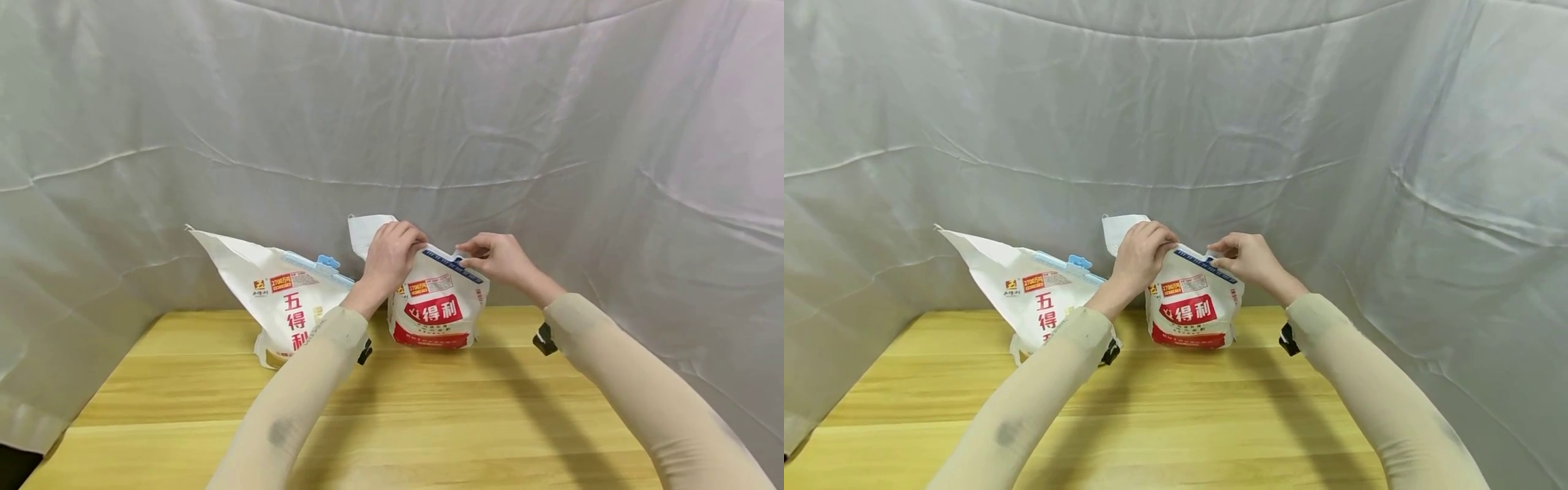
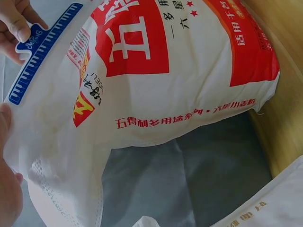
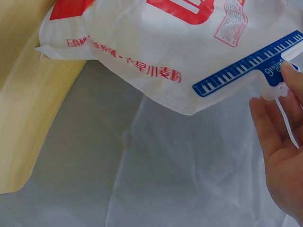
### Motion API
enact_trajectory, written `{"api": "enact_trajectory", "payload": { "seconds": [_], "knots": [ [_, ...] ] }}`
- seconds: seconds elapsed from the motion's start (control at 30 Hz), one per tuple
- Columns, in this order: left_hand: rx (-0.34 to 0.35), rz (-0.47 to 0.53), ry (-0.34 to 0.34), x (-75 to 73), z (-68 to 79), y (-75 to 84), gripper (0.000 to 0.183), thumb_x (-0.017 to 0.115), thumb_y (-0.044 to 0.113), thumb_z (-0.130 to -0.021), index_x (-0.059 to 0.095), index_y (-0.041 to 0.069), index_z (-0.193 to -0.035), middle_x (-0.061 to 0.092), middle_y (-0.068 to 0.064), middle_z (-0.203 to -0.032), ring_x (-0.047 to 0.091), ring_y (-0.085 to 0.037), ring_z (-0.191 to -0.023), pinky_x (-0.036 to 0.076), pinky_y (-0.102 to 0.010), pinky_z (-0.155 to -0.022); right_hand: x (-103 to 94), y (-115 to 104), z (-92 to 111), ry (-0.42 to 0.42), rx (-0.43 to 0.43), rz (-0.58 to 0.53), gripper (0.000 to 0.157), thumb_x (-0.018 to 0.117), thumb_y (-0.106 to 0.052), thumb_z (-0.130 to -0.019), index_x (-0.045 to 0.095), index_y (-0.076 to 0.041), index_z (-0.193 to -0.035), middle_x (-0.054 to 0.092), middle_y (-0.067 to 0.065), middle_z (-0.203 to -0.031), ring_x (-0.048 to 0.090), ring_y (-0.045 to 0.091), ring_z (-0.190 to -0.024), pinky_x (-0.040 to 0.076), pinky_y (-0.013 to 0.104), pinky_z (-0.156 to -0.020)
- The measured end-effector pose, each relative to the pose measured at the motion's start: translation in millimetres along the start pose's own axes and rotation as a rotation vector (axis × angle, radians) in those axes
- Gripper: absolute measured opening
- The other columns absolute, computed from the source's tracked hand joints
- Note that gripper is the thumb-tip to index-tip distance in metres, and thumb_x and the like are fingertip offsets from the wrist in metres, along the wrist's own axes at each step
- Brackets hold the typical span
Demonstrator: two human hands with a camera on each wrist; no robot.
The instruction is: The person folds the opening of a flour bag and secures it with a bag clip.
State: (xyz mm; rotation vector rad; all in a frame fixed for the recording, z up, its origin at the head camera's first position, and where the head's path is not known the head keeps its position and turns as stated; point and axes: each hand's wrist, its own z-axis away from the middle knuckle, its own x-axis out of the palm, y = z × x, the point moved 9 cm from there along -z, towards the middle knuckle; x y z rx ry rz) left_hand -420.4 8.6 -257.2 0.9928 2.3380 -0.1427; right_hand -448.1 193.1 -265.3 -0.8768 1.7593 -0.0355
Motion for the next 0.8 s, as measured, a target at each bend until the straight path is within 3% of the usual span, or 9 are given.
{"api": "enact_trajectory", "payload": {
  "seconds": [0.2,0.37,0.63,0.8],
  "knots": [
    [0.019,0.018,0.013,-1.0,-0.7,-0.9,0.008,0.07,0.016,-0.1,0.075,0.01,-0.103,0.072,-0.002,-0.102,0.064,-0.022,-0.1,0.049,-0.035,-0.097,0.8,2.5,4.3,0.035,0.032,-0.039,0.031,0.079,-0.011,-0.093,0.074,-0.002,-0.123,0.074,0.018,-0.113,0.074,0.035,-0.098,0.062,0.048,-0.085],
    [0.039,-0.04,0.006,-1.8,2.1,-1.8,0.013,0.068,0.019,-0.102,0.078,0.013,-0.109,0.074,-0.001,-0.109,0.064,-0.022,-0.107,0.046,-0.036,-0.103,4.7,5.5,10.2,0.066,0.052,-0.078,0.037,0.075,-0.014,-0.097,0.07,-0.003,-0.132,0.073,0.02,-0.122,0.074,0.038,-0.101,0.061,0.05,-0.087],
    [0.01,-0.161,-0.097,-0.7,8.2,-5.1,0.033,0.061,0.03,-0.105,0.07,0.017,-0.134,0.065,-0.001,-0.141,0.05,-0.024,-0.141,0.031,-0.047,-0.123,7.3,5.3,18.8,0.159,-0.012,-0.046,0.045,0.07,-0.027,-0.102,0.064,-0.009,-0.143,0.065,0.014,-0.141,0.065,0.035,-0.124,0.052,0.053,-0.104],
    [-0.031,-0.164,-0.127,-1.0,16.0,-9.2,0.045,0.058,0.034,-0.106,0.06,0.016,-0.147,0.052,-0.003,-0.157,0.037,-0.027,-0.152,0.022,-0.051,-0.126,10.0,3.2,27.5,0.215,-0.041,-0.002,0.049,0.067,-0.028,-0.103,0.059,-0.01,-0.147,0.06,0.012,-0.148,0.056,0.035,-0.137,0.043,0.055,-0.113]
  ]
}}
